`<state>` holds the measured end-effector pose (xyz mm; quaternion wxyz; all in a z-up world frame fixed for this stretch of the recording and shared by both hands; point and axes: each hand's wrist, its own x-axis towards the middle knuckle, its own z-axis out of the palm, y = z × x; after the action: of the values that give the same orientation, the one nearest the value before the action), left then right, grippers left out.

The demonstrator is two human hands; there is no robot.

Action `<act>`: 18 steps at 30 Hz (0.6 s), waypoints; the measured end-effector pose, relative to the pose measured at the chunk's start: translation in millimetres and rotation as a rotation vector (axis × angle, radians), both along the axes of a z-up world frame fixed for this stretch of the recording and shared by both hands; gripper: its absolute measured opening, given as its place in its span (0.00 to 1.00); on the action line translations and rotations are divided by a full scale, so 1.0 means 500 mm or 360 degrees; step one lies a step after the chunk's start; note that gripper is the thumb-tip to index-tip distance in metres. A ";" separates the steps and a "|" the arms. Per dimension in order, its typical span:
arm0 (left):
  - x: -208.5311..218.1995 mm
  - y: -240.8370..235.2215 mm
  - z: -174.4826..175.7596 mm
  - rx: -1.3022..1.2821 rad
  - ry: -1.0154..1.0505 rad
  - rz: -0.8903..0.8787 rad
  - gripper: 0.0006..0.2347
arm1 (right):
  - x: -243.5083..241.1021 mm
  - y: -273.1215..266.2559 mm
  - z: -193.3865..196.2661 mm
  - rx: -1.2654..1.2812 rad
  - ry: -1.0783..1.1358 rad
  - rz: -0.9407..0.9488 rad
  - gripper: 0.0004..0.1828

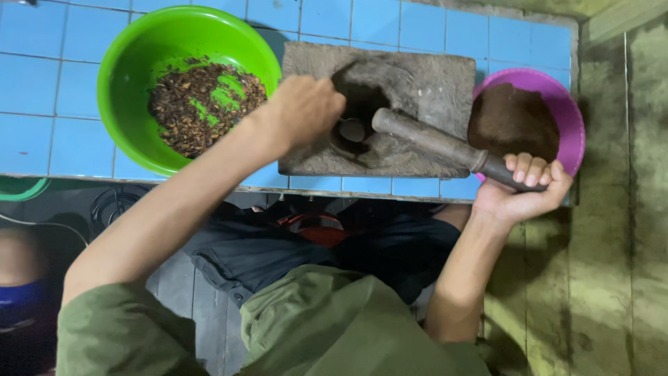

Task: The person uses a pestle to grind dark brown material in a stone mortar. They repeatedly scoop material from a green bowl into the mortar, grind it, and transfer the ground material into a pink bowl.

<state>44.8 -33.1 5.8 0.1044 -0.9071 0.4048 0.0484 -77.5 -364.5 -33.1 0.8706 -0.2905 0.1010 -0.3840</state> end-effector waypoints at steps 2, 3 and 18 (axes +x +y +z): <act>-0.003 -0.010 0.012 0.0063 -0.0038 -0.0012 0.13 | -0.001 -0.004 0.000 -0.0004 0.0028 -0.0025 0.16; -0.005 -0.011 0.019 0.0127 -0.0088 -0.0005 0.11 | 0.002 -0.004 0.001 -0.0009 0.0045 -0.0031 0.15; 0.007 -0.032 -0.037 0.0078 -0.0275 -0.0039 0.11 | -0.001 0.014 0.014 -0.0093 0.0127 -0.0122 0.15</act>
<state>48.0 -48.9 -12.9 0.1617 -0.9001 0.4039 -0.0215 -77.9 -357.2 -26.4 0.8417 -0.3269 0.1355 -0.4079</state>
